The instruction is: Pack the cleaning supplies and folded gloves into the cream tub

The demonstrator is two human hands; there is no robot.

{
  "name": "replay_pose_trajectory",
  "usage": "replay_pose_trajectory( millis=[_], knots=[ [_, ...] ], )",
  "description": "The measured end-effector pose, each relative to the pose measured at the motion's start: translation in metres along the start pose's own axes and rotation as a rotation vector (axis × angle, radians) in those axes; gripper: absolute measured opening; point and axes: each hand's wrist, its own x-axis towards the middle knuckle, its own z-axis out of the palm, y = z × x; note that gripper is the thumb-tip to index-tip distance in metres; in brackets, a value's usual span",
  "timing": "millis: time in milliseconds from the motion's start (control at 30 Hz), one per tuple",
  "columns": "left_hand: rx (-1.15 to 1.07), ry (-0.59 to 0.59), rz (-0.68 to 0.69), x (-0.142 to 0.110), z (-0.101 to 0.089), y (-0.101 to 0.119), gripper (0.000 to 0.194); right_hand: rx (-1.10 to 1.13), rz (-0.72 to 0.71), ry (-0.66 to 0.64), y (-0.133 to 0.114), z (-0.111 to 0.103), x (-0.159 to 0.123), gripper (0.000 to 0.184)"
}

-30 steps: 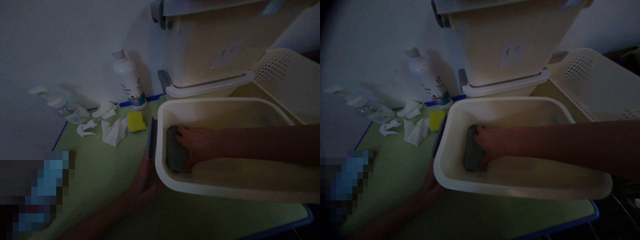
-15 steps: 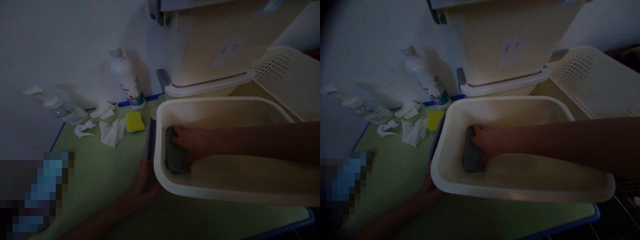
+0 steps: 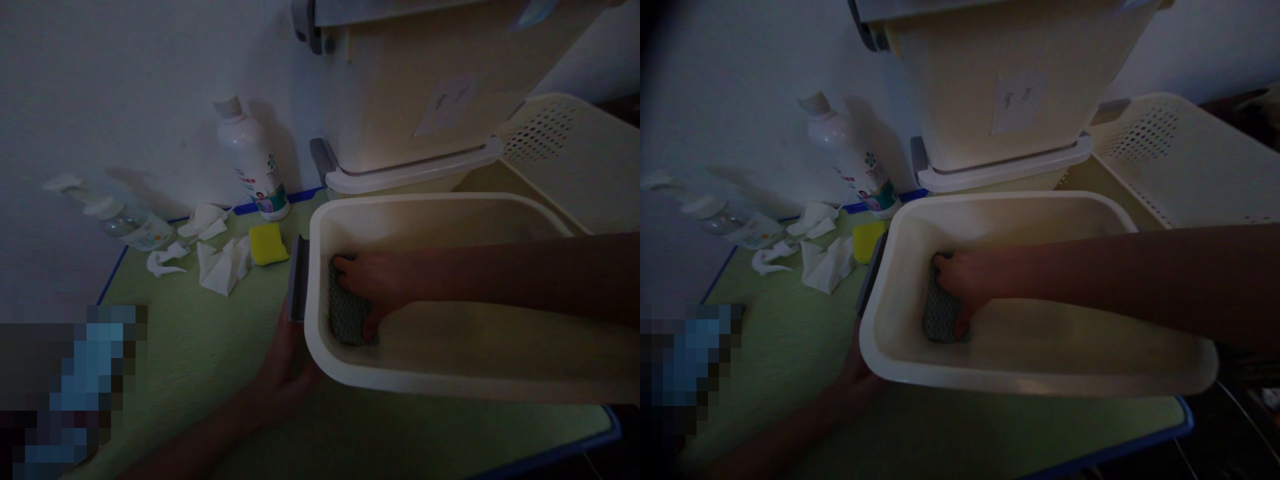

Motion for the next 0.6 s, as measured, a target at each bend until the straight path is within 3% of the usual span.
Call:
replay_pose_trajectory(
  millis=[133, 467, 533, 600],
  knots=[
    [0.012, -0.028, -0.008, 0.002, -0.001, 0.002, 0.064, -0.020, -0.007, -0.055, 0.001, -0.006, 0.002, 0.082],
    [-0.064, 0.014, -0.006, 0.004, 0.001, 0.003, 0.061, 0.028, 0.010, -0.010, 0.004, -0.003, -0.005, 0.079],
    [-0.061, 0.002, 0.005, 0.004, 0.001, 0.004, 0.063, 0.074, -0.041, -0.007, 0.008, -0.008, -0.013, 0.068],
    [-0.069, -0.001, 0.006, 0.005, 0.001, 0.006, 0.063, 0.110, -0.127, 0.016, 0.012, -0.013, -0.026, 0.046]
  ],
)
